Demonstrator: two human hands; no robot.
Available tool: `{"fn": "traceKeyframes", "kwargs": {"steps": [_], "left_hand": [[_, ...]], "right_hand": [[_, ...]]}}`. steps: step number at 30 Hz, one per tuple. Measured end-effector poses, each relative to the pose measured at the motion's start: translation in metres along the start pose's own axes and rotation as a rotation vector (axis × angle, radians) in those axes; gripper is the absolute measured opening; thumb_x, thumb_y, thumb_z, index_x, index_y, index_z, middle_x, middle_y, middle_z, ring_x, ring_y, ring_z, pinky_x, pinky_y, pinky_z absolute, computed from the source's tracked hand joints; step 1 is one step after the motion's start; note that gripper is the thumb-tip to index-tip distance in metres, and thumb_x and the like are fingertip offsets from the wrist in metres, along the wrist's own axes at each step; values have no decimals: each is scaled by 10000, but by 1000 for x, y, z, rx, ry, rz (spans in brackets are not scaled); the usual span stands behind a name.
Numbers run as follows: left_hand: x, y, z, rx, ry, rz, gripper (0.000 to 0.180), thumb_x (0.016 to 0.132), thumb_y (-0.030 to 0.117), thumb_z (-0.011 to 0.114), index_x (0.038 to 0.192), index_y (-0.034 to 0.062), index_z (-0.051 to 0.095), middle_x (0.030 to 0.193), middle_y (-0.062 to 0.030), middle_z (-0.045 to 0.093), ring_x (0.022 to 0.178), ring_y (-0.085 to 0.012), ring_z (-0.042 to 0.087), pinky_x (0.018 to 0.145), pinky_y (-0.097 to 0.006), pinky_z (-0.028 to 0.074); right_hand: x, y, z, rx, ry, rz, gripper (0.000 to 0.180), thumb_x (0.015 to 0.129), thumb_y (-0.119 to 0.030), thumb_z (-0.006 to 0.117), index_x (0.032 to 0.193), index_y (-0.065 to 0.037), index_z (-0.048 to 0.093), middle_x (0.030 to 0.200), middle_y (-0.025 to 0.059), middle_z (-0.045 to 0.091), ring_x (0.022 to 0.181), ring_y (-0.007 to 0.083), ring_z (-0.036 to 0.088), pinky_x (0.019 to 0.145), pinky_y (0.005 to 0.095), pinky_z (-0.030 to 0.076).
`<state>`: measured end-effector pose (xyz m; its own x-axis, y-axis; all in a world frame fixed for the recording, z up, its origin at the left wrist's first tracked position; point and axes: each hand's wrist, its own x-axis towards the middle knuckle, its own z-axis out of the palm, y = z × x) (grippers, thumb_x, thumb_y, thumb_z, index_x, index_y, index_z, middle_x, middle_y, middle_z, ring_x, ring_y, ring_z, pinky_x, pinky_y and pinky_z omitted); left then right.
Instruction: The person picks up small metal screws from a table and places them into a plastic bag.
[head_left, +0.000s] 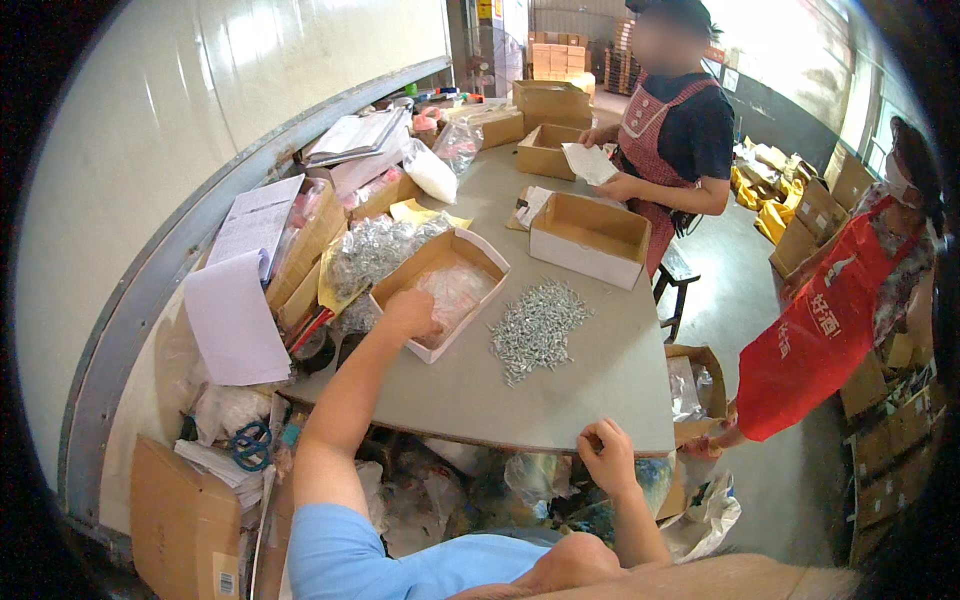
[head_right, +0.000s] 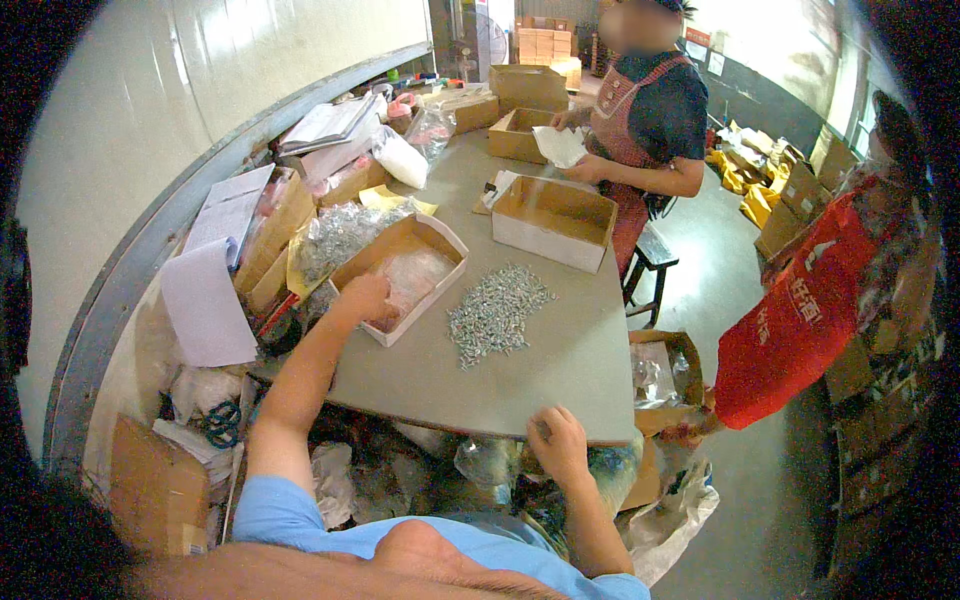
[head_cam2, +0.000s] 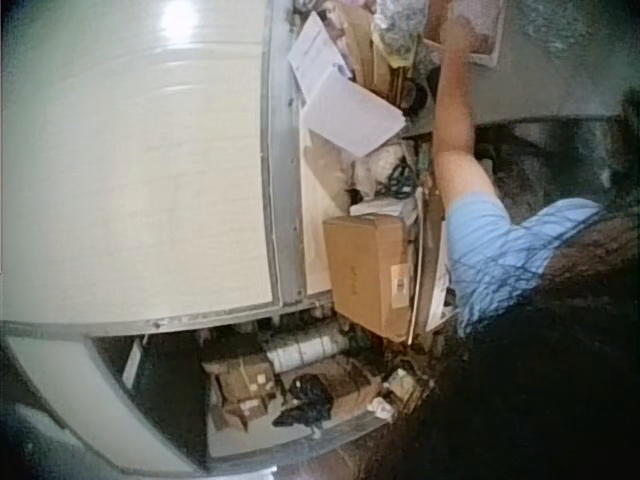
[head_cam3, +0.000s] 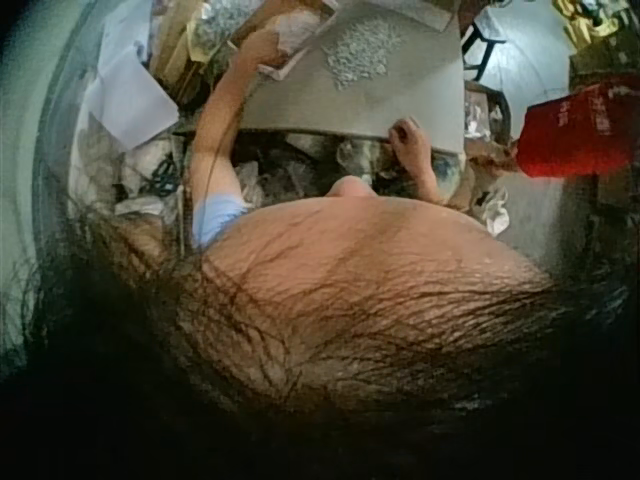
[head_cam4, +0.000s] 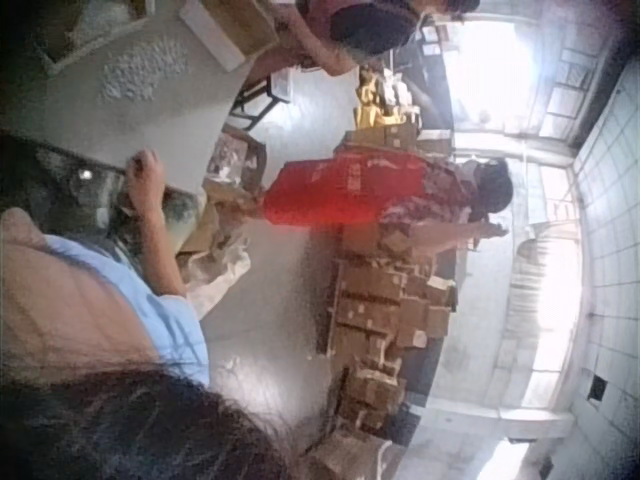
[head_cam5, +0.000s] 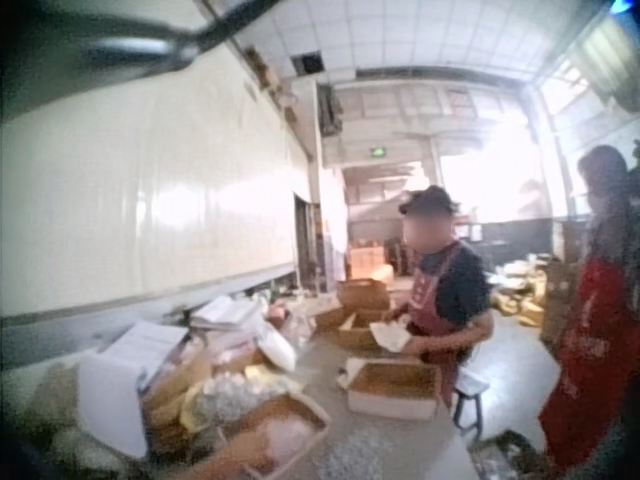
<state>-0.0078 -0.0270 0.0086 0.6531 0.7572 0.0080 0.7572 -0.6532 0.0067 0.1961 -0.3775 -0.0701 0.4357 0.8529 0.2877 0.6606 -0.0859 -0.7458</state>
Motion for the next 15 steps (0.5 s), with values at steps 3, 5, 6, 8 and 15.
{"fn": "traceKeyframes", "kwargs": {"steps": [3,5,6,8,15], "left_hand": [[5,7,12,142,-61,-43,181,745,133,647,882,23,695,926,-178,679,891,-332,663,767,-433,538],[6,4,17,148,-15,-69,166,759,100,619,885,26,697,926,-174,681,898,-333,664,772,-431,541],[5,7,12,134,6,-86,162,763,86,609,884,26,697,930,-173,681,899,-334,665,770,-433,541],[6,0,10,87,92,-130,152,776,73,593,880,33,698,932,-173,680,895,-332,664,765,-435,537],[-13,-12,-1,-446,561,-45,149,826,133,598,909,66,702,879,-170,668,818,-328,644,741,-399,504]], "right_hand": [[-3,7,-1,20,21,-34,94,771,-108,663,805,-51,595,781,130,589,725,327,579,632,399,469],[-7,6,1,36,15,-33,94,770,-108,664,812,-52,601,787,131,593,739,333,580,642,404,472],[-7,5,1,43,16,-33,94,770,-108,664,816,-52,604,791,131,596,746,335,581,646,407,473],[-6,2,-2,28,17,-33,92,765,-99,663,821,-52,605,796,129,600,758,333,582,655,410,474],[24,-3,-6,-40,-88,23,154,763,-99,654,901,-35,626,887,152,598,845,342,589,726,409,484]]}}
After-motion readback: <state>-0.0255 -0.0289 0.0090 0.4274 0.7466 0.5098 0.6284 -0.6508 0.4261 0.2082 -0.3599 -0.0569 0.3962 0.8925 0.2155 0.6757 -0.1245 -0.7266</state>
